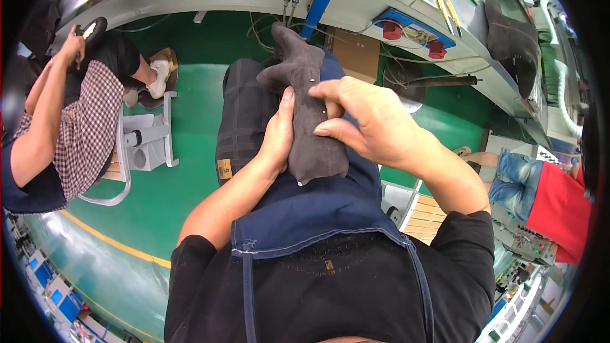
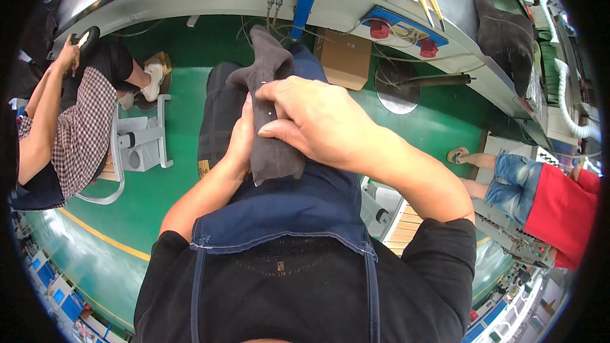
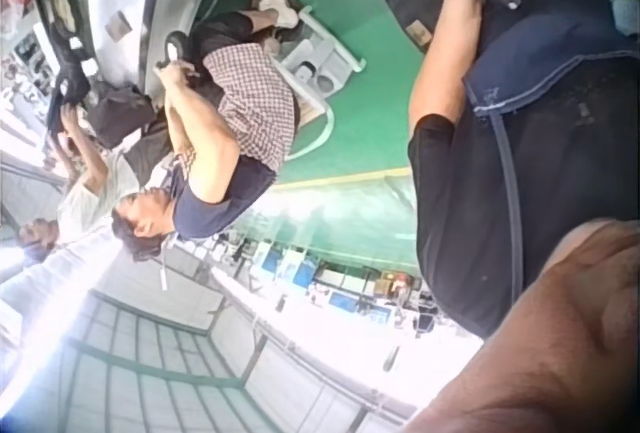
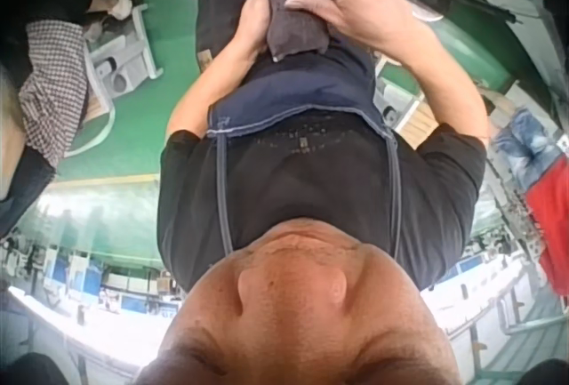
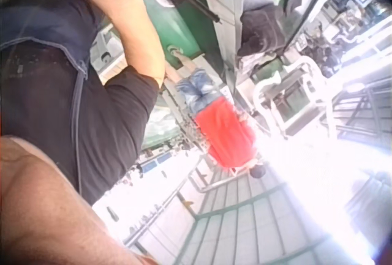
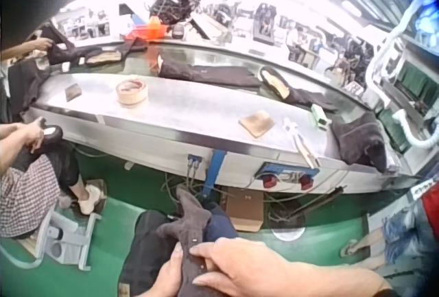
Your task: The person is manufacturing shoes at a factory workbench, using tools and manual manipulation.
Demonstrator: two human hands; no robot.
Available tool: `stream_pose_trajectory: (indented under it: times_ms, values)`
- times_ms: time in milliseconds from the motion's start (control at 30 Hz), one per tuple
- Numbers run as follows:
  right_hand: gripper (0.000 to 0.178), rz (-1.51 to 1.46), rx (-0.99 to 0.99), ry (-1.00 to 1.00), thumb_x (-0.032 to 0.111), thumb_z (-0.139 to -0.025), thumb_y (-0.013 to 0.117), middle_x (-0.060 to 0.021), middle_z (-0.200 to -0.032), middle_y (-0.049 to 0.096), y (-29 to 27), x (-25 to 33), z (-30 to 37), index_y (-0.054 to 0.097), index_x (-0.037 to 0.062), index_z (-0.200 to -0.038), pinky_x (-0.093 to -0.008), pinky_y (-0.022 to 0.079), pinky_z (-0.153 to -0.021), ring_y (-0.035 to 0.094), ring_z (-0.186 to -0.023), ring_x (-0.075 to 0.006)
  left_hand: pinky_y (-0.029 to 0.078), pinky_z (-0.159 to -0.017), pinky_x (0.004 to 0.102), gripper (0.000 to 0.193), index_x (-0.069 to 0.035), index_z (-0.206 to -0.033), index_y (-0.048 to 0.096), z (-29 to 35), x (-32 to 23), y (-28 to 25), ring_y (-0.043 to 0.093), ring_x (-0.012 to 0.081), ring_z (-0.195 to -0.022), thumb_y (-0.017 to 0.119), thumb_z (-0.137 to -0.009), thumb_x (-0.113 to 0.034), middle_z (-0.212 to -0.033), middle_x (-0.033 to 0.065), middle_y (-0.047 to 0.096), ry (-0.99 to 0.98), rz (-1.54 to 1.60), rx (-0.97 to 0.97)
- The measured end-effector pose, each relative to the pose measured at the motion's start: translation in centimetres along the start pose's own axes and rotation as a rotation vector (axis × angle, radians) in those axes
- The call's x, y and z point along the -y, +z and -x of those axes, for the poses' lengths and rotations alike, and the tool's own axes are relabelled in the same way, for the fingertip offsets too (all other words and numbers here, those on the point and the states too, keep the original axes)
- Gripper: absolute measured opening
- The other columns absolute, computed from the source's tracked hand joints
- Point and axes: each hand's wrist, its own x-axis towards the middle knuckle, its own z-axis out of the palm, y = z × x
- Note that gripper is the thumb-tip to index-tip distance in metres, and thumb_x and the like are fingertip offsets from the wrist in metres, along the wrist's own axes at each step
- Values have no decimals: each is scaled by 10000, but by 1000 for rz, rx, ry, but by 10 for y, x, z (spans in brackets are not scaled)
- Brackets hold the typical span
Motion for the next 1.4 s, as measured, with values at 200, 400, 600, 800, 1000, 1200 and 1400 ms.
stream_pose_trajectory:
  times_ms: [200,400,600,800,1000,1200,1400]
  values:
    - [403,431,-510,23,188,-1005,692,-163,-1149,720,-68,-62,-24,641,-10,-1352,-377,532,-966,693,-1054,-342,617,-849,472,814,25,-1276,593,-19,16,-17,727,328,-912,422,-1038,-734,-1021,205,705,-14,35,2]
    - [616,1034,-677,318,464,-1018,643,-208,-1471,579,-132,-222,-63,562,55,-1472,-585,443,-1103,521,-1387,-393,614,-870,501,839,35,-1306,571,-28,27,-29,729,363,-938,404,-1038,-742,-1042,228,702,-22,64,-40]
    - [639,909,-518,582,504,-994,645,-186,-1504,551,-156,-258,-45,543,150,-1516,-615,462,-1079,510,-1383,-414,608,-880,539,876,49,-1331,537,-29,28,-33,725,399,-965,404,-1025,-762,-1061,246,692,-7,86,-10]
    - [620,955,-341,642,408,-980,674,-305,-1339,607,-175,-250,-13,556,65,-1482,-534,502,-1036,618,-1230,-455,613,-875,517,881,52,-1323,542,-28,27,-32,727,379,-957,423,-1018,-766,-1053,232,690,-8,63,-25]
    - [601,346,-447,697,75,-896,580,-176,-1087,676,-163,-191,14,526,0,-1490,-369,545,-810,655,-938,-272,616,-847,487,822,5,-1320,562,-25,23,-26,727,334,-924,442,-1022,-752,-1038,201,697,-24,48,-17]
    - [585,-76,-390,315,65,-925,603,-64,-1073,650,-81,-48,27,487,24,-1497,-335,509,-915,619,-1015,-183,618,-842,489,836,17,-1316,564,-23,21,-23,728,341,-914,432,-1024,-755,-1029,204,698,-40,75,-22]
    - [710,254,-41,88,-105,-826,643,-107,-983,626,-68,27,33,578,98,-1503,-356,525,-799,595,-818,-276,620,-846,490,832,32,-1328,559,-26,26,-26,731,344,-924,392,-1047,-733,-1042,214,702,-30,73,-24]
